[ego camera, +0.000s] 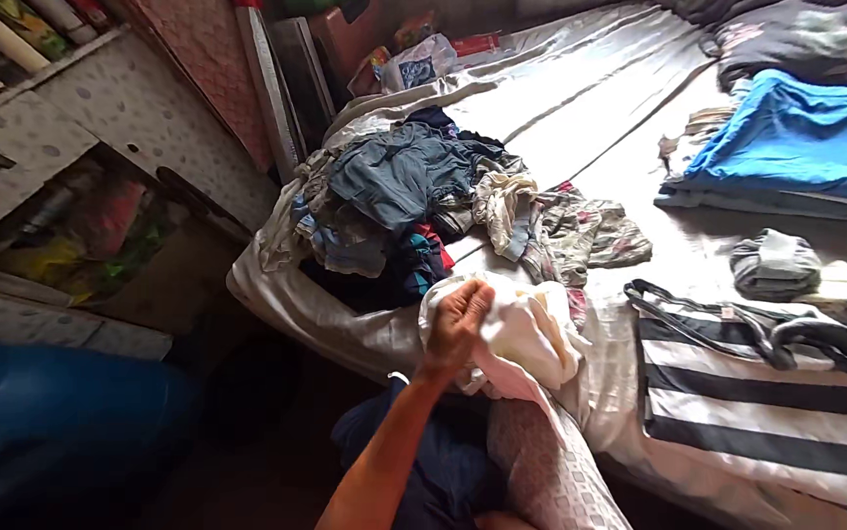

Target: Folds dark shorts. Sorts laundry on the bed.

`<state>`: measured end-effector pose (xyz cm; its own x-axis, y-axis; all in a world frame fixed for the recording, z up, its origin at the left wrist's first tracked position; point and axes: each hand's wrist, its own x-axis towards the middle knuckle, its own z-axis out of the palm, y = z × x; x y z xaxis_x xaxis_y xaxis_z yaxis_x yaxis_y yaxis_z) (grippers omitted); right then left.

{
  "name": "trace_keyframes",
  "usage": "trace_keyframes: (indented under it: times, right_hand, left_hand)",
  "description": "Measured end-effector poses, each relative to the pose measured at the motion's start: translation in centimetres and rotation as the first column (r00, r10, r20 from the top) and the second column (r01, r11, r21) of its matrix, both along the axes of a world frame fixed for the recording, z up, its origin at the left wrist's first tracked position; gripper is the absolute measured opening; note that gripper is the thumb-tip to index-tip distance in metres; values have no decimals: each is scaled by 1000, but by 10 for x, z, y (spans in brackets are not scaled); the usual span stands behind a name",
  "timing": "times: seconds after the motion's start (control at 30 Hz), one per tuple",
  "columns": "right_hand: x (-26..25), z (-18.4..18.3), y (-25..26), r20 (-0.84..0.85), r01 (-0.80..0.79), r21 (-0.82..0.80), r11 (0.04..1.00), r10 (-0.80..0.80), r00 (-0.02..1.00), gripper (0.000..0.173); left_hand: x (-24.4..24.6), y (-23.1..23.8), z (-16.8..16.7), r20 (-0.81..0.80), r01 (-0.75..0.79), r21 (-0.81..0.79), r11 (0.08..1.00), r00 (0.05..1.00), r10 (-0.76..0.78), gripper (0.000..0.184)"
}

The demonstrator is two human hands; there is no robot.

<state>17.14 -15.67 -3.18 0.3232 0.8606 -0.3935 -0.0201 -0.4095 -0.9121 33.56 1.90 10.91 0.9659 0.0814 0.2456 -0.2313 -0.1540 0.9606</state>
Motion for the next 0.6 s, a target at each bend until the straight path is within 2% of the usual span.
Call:
trace_keyframes:
  times: [0.07,0.1,0.17,0.23,0.3,0.4,0.47,0.53,0.6]
  right_hand:
    - [-2,-9,-1,18,16,13,1000,-16,1000,46]
    - [-3,-15,-2,46,19,55,998,-21,999,45]
    - [-1,-18,-2,79,-9,116,993,0,997,41]
    - [0,-17,-1,63,26,143,989,-36,997,37]
    - [-2,-17,-1,-20,154,182,971,-153,988,31]
    - [-3,-15,-1,-299,439,325,838,-350,888,17]
    - [-1,-6,-1,-433,551,375,746,-385,815,17]
    - [-4,2,2,-473,601,402,690,-405,782,20]
    - [-11,14,5,-469,614,398,681,-424,775,22]
  left_hand:
    - [4,20,-6,-55,-30,292,956,997,48,19]
    - [-2,25,-9,-118,11,416,909,992,42,27]
    - [-24,30,-21,-217,117,535,837,976,2,50]
    - [-56,30,-37,-224,154,543,826,974,-35,56]
    - [-91,32,-50,-241,180,493,851,968,-66,56]
    - [-133,30,-63,-221,149,481,864,974,-45,64]
    - [-152,23,-67,-196,162,499,851,978,-72,70]
    - [-163,16,-69,-213,285,454,844,955,-208,69]
    - [-167,13,-73,-292,501,333,799,860,-418,66]
